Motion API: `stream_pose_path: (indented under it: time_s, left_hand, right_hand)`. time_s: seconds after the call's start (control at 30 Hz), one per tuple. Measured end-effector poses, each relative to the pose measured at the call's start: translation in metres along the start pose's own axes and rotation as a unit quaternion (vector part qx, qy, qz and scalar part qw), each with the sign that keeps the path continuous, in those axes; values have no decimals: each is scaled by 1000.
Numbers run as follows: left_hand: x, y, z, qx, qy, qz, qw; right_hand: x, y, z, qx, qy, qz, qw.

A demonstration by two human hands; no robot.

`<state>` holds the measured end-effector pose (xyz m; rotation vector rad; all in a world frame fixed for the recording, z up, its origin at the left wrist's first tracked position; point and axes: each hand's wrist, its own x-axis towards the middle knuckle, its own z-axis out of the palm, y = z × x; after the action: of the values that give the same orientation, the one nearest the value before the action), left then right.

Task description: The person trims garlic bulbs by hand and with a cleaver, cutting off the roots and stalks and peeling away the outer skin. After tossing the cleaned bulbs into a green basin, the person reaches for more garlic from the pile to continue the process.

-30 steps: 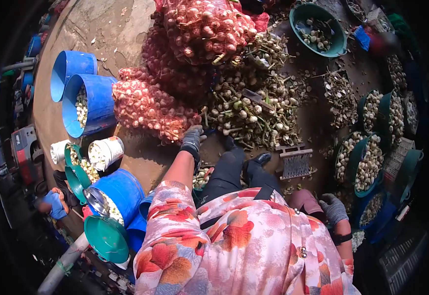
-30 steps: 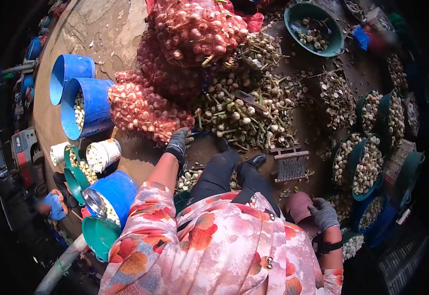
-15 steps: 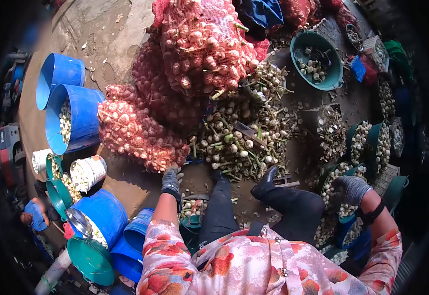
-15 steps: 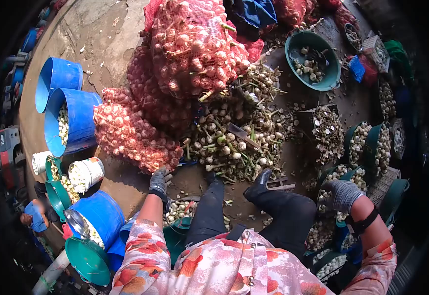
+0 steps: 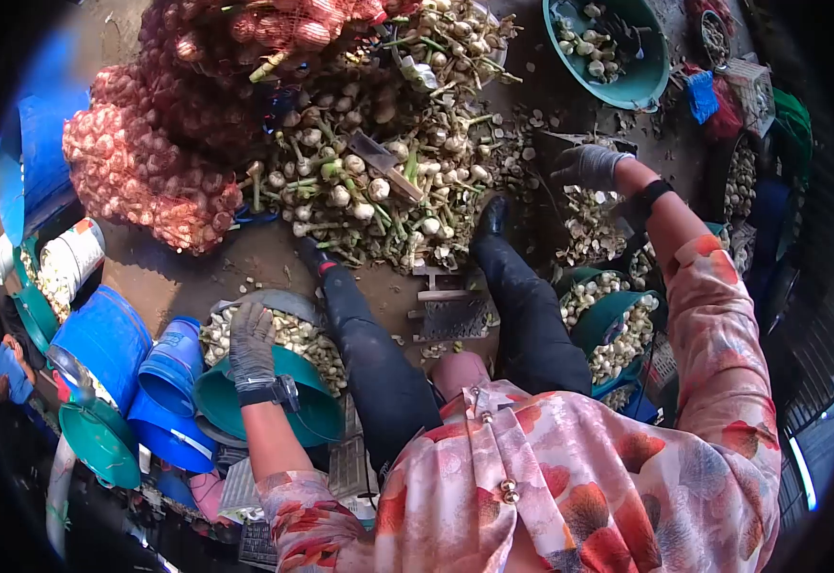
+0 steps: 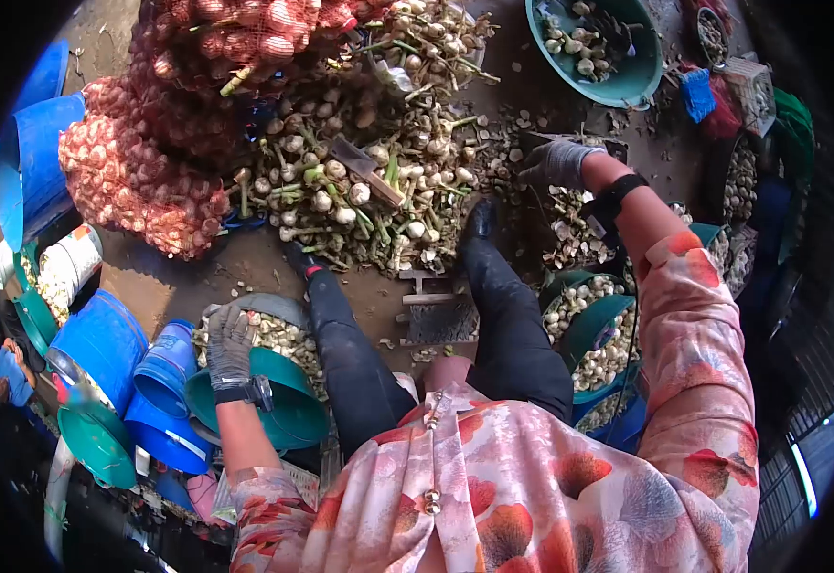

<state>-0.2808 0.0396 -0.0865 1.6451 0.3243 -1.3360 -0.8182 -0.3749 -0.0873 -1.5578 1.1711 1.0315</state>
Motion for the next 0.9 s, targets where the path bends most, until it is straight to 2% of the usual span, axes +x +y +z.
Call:
stream_pose_path:
  time_s: [0.03,0.07,0.1,0.13,0.2,0.23,0.3,0.33,0.37,0.4,0.47,0.53,0.57,0.6,0.63,0.67,0.73,0.77,0.8,0.87,0.9]
  left_hand:
    - [8,-28,25,37,41,-38,998]
    - [24,-58,56,79,37,-66,994]
    - [41,-85,82,124,35,-94,987]
    - [62,-113,100,144,-2,-90,986]
    - [100,-148,171,227,-14,-20,974]
    - [121,-157,198,251,-49,16,967]
    - [135,-170,242,266,-95,82,956]
    - [138,-169,266,262,-108,119,952]
    - [131,-168,287,261,-93,119,954]
    - [137,-183,288,236,-115,146,954]
    - [128,-198,299,179,-152,137,962]
    - [134,-223,289,227,-181,168,942]
    - [140,-232,283,231,-183,140,945]
    - [149,-239,279,233,-177,123,948]
    - [159,-248,272,198,-174,140,954]
    - [168,-255,266,163,-175,153,959]
    - [179,-247,270,176,-157,177,955]
    - [186,-254,268,165,-151,197,955]
    - [191,-256,269,196,-142,242,940]
    - [186,-252,276,166,-136,321,923]
    - [186,-250,275,170,-139,357,908]
  right_hand:
    - [38,11,39,138,20,-31,990]
    - [72,11,73,205,2,-59,977]
    - [92,-9,96,167,11,-44,985]
    - [117,-21,126,192,36,-45,980]
    - [154,-44,161,258,96,-54,960]
    - [178,-48,168,285,167,-37,943]
    - [226,-33,176,318,298,6,900]
    - [254,-21,177,324,334,36,885]
    - [286,-8,178,346,345,55,871]
    - [315,1,182,370,352,72,857]
    - [356,4,179,311,365,69,875]
    - [389,-3,176,269,379,60,883]
    - [400,-9,171,264,342,63,900]
    - [415,-12,173,261,346,61,899]
    - [429,-11,174,203,378,64,901]
    - [451,-1,182,217,415,29,883]
    - [466,14,180,309,351,17,884]
    - [491,36,187,329,393,-7,859]
    - [488,38,171,236,404,28,883]
    - [432,9,132,287,372,1,883]
    - [433,6,125,295,455,-67,837]
